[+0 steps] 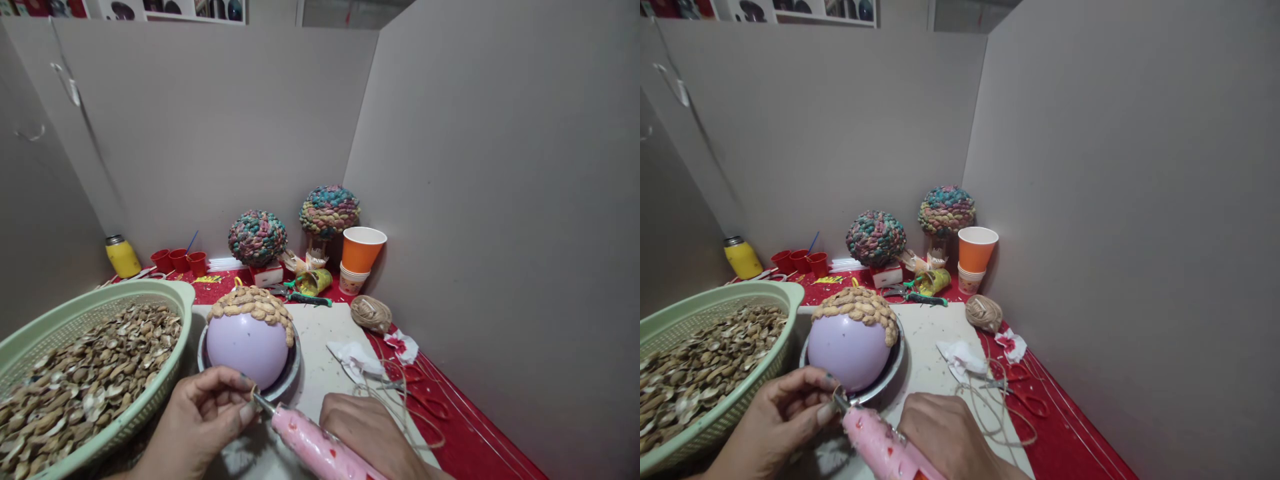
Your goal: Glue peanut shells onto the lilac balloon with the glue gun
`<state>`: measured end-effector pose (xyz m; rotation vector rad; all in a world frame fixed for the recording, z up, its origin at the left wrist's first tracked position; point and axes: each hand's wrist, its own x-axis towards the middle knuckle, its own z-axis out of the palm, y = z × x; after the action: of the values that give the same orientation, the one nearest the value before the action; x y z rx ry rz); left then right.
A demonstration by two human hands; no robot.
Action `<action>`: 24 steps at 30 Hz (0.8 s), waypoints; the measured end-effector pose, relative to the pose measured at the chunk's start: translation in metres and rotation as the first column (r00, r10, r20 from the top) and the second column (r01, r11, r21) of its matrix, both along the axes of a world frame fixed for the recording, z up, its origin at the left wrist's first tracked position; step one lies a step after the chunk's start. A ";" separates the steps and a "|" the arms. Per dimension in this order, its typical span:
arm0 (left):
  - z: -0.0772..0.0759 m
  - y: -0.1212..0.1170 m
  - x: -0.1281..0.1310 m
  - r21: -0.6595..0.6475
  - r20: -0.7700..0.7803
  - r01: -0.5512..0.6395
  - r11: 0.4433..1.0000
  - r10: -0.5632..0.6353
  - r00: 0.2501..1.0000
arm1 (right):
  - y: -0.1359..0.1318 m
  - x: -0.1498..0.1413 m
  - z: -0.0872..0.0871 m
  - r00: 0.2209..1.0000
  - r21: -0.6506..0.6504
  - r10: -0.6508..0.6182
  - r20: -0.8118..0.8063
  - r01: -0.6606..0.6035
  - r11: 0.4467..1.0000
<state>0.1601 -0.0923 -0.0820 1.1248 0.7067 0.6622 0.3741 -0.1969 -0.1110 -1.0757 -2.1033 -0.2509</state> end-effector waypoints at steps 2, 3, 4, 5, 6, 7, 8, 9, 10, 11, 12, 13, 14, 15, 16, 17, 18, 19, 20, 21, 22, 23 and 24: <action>0.001 0.000 0.000 -0.001 0.003 0.010 1.000 -0.010 1.000 | 0.000 0.000 0.001 1.000 0.013 -0.003 0.011 0.003 1.000; 0.002 0.000 0.001 -0.002 0.003 0.010 1.000 -0.010 1.000 | 0.000 0.000 0.002 1.000 0.018 -0.005 0.019 0.005 1.000; 0.003 -0.001 0.001 -0.002 0.000 0.010 1.000 -0.010 1.000 | 0.000 -0.001 0.003 1.000 0.028 -0.008 0.027 0.007 1.000; 0.004 -0.002 0.002 0.001 -0.001 0.003 1.000 -0.003 1.000 | 0.000 -0.001 0.004 0.999 0.039 -0.010 0.036 0.009 0.999; 0.005 -0.003 0.003 0.007 -0.001 -0.014 1.000 0.014 1.000 | 0.001 -0.002 0.005 0.999 0.053 -0.017 0.040 0.015 0.999; 0.006 -0.004 0.004 0.012 -0.001 -0.035 0.999 0.035 0.999 | 0.001 -0.003 0.007 0.999 0.072 -0.027 0.042 0.024 0.997; 0.007 -0.005 0.005 0.016 0.002 -0.060 0.998 0.060 0.998 | 0.002 -0.004 0.008 0.998 0.088 -0.038 0.043 0.034 0.996; 0.007 -0.005 0.006 0.018 0.008 -0.081 0.997 0.081 0.997 | 0.002 -0.005 0.009 0.998 0.106 -0.053 0.039 0.049 0.993; 0.007 -0.006 0.006 0.016 0.011 -0.084 0.996 0.083 0.996 | 0.002 -0.006 0.010 0.997 0.122 -0.068 0.035 0.064 0.991; 0.007 -0.006 0.007 0.014 0.012 -0.079 0.997 0.079 0.997 | 0.002 -0.007 0.010 0.996 0.137 -0.080 0.031 0.075 0.988; 0.007 -0.006 0.007 0.012 0.009 -0.070 0.997 0.070 0.998 | 0.003 -0.007 0.009 0.995 0.149 -0.090 0.029 0.085 0.985; 0.007 -0.006 0.006 0.012 0.007 -0.063 0.998 0.063 0.998 | 0.003 -0.007 0.008 0.995 0.153 -0.097 0.030 0.091 0.984; 0.006 -0.005 0.006 0.013 0.005 -0.056 0.998 0.056 0.998 | 0.003 -0.006 0.007 0.994 0.150 -0.102 0.034 0.096 0.984; 0.006 -0.004 0.005 0.015 0.006 -0.051 0.999 0.051 0.999 | 0.002 -0.005 0.006 0.993 0.144 -0.109 0.039 0.102 0.984; 0.005 -0.003 0.004 0.017 0.009 -0.046 0.999 0.046 0.999 | 0.002 -0.005 0.005 0.992 0.134 -0.114 0.048 0.106 0.985; 0.004 -0.002 0.004 0.018 0.014 -0.034 0.999 0.033 0.999 | 0.002 -0.005 0.005 0.991 0.126 -0.121 0.050 0.114 0.985; 0.004 -0.001 0.003 0.016 0.017 -0.009 1.000 0.009 1.000 | 0.002 -0.005 0.005 0.991 0.123 -0.127 0.050 0.120 0.985; 0.003 -0.001 0.002 0.014 0.019 0.010 1.000 -0.010 1.000 | 0.002 -0.005 0.006 0.990 0.121 -0.137 0.046 0.130 0.984; 0.003 0.000 0.002 0.013 0.018 0.019 1.000 -0.019 1.000 | 0.002 -0.006 0.007 0.989 0.118 -0.146 0.040 0.140 0.983; 0.002 0.000 0.001 0.013 0.016 0.021 1.000 -0.022 1.000 | 0.002 -0.007 0.010 0.988 0.116 -0.151 0.030 0.146 0.982; 0.002 0.001 0.001 0.012 0.011 0.021 1.000 -0.021 1.000 | 0.002 -0.008 0.012 0.988 0.112 -0.152 0.018 0.149 0.983; 0.002 0.001 0.001 0.011 0.007 0.015 1.000 -0.015 1.000 | 0.002 -0.009 0.015 0.989 0.111 -0.149 0.002 0.148 0.983; 0.002 0.001 0.001 0.009 0.005 0.009 1.000 -0.009 1.000 | 0.002 -0.010 0.017 0.989 0.116 -0.144 -0.019 0.145 0.983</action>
<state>0.1610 -0.0916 -0.0797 1.1342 0.6944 0.6605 0.3641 -0.1952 -0.0941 -1.1580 -1.9769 -0.4326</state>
